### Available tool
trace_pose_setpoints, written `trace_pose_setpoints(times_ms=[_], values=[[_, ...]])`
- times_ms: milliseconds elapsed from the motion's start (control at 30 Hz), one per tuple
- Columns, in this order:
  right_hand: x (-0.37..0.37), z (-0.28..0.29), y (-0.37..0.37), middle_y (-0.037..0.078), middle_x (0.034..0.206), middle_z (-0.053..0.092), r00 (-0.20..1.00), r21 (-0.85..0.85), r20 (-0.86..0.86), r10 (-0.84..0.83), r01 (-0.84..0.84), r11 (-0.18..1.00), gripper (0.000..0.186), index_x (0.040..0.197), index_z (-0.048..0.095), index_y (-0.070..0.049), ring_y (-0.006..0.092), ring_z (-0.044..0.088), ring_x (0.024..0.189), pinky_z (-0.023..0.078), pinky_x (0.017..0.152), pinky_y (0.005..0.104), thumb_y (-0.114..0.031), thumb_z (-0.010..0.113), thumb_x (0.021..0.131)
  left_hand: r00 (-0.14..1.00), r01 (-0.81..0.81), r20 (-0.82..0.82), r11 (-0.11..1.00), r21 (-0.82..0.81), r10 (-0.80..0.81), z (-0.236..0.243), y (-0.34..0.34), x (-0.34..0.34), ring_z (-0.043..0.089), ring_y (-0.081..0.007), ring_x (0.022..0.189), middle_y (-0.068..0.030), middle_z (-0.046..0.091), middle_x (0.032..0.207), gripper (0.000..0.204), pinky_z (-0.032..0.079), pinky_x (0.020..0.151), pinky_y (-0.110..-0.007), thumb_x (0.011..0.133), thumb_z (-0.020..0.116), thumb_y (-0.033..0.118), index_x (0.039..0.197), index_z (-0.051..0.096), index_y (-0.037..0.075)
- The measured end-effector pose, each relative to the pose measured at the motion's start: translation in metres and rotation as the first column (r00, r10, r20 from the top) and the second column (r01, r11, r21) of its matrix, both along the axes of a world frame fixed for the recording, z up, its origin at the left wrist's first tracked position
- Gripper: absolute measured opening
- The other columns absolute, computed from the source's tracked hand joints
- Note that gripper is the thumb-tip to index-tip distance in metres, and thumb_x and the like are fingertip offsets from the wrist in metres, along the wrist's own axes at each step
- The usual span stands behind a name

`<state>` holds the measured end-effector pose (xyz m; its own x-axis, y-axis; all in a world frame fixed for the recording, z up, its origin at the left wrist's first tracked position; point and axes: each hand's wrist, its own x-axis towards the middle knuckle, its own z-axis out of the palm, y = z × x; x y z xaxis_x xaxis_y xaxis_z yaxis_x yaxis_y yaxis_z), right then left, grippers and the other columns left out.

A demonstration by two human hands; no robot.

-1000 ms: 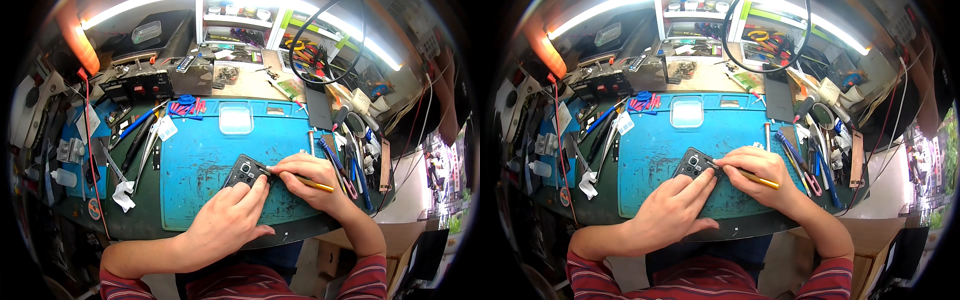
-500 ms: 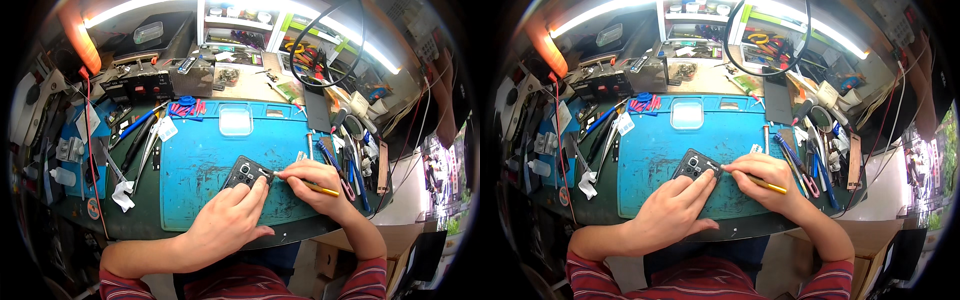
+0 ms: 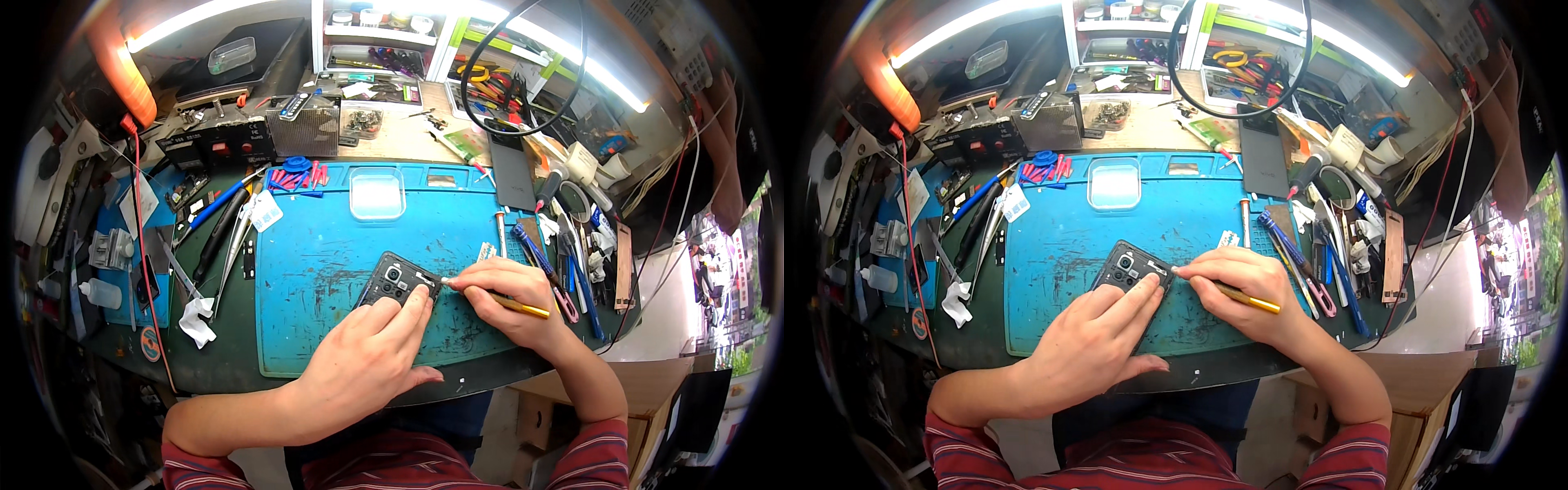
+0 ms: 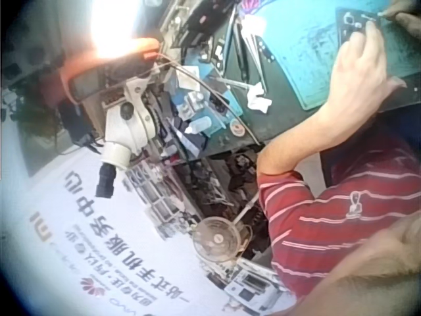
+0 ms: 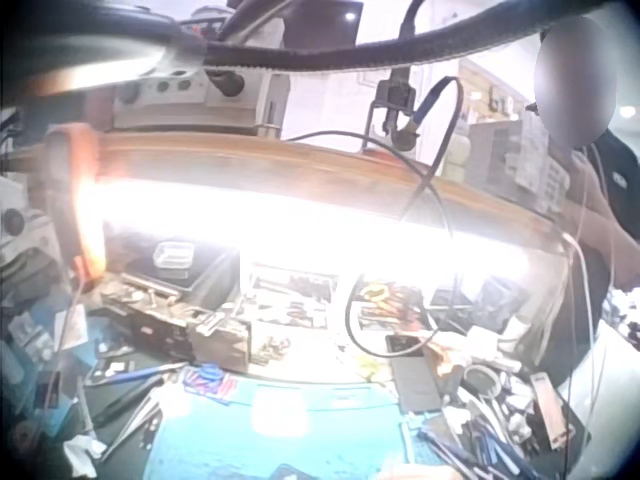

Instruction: The person disassembles a smartphone on a cluttered workbench, using a screwdriver to remove screws and a small brush to clean the internal components. The person handles the phone and tools throughout, focusing on the back and internal areas.

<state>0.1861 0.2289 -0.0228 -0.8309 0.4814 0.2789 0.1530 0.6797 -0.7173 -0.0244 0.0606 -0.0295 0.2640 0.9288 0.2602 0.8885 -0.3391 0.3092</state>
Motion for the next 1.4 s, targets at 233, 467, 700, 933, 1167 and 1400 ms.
trace_pose_setpoints(times_ms=[233, 467, 700, 933, 1167, 1400], values=[[-0.008, -0.002, 0.002, 0.015, 0.103, 0.081, 1.0, 0.001, -0.016, 0.002, -0.002, 1.0, 0.02, 0.113, 0.082, 0.0, 0.0273, 0.078, 0.094, 0.061, 0.084, 0.0361, 0.0, 0.076, 0.094, 1.0, -0.006, 0.007, 1.0, -0.009, 0.006, 0.002, 0.001, 0.001, 0.061, -0.0247, 0.103, -0.0171, 0.06, 0.151, 0.088, 0.056, 0.095, -0.037, 0.082, 0.086, 0.048, 0.142, 0.064, -0.012], [-0.016, -0.007, 0.006, 0.014, 0.103, 0.081, 0.998, 0.026, -0.048, 0.043, -0.041, 0.999, 0.018, 0.112, 0.082, -0.002, 0.0286, 0.078, 0.094, 0.061, 0.083, 0.0357, -0.003, 0.076, 0.095, 1.0, -0.001, 0.019, 1.0, -0.001, 0.001, 0.0, 0.0, 0.0, 0.061, -0.0253, 0.105, -0.0178, 0.061, 0.149, 0.088, 0.056, 0.096, -0.038, 0.082, 0.086, 0.048, 0.142, 0.063, -0.012], [-0.038, -0.007, 0.009, 0.014, 0.102, 0.081, 0.995, 0.057, -0.073, 0.063, -0.059, 0.997, 0.018, 0.112, 0.082, -0.002, 0.0286, 0.078, 0.093, 0.061, 0.082, 0.0363, -0.004, 0.075, 0.096, 1.0, 0.0, 0.011, 1.0, 0.003, 0.0, -0.001, 0.0, -0.001, 0.061, -0.0249, 0.106, -0.0181, 0.062, 0.147, 0.089, 0.056, 0.097, -0.038, 0.083, 0.084, 0.049, 0.144, 0.062, -0.012], [-0.048, -0.007, 0.011, 0.015, 0.101, 0.08, 0.993, 0.035, -0.087, 0.083, -0.08, 0.996, 0.016, 0.111, 0.082, -0.001, 0.0288, 0.078, 0.091, 0.061, 0.08, 0.0355, -0.004, 0.074, 0.097, 1.0, -0.003, 0.006, 1.0, 0.005, 0.003, -0.001, 0.0, -0.001, 0.061, -0.0246, 0.105, -0.0177, 0.062, 0.147, 0.089, 0.055, 0.097, -0.037, 0.085, 0.083, 0.05, 0.145, 0.062, -0.012], [-0.055, -0.005, 0.01, 0.015, 0.1, 0.08, 0.995, 0.0, -0.054, 0.084, -0.085, 0.996, 0.015, 0.11, 0.081, 0.0, 0.0286, 0.077, 0.087, 0.061, 0.078, 0.0354, -0.006, 0.074, 0.099, 1.0, -0.007, -0.02, 1.0, -0.015, 0.007, 0.0, 0.0, -0.001, 0.061, -0.025, 0.108, -0.017, 0.061, 0.147, 0.089, 0.055, 0.098, -0.037, 0.085, 0.082, 0.052, 0.144, 0.062, -0.012], [-0.054, -0.007, 0.016, 0.014, 0.102, 0.081, 0.992, -0.03, -0.082, 0.099, -0.102, 0.994, 0.018, 0.114, 0.082, 0.0, 0.0243, 0.078, 0.091, 0.061, 0.081, 0.0342, -0.005, 0.071, 0.101, 1.0, -0.013, -0.01, 1.0, 0.007, 0.013, -0.001, -0.001, 0.002, 0.061, -0.0247, 0.107, -0.0164, 0.062, 0.147, 0.088, 0.055, 0.097, -0.037, 0.085, 0.083, 0.05, 0.143, 0.063, -0.012]])
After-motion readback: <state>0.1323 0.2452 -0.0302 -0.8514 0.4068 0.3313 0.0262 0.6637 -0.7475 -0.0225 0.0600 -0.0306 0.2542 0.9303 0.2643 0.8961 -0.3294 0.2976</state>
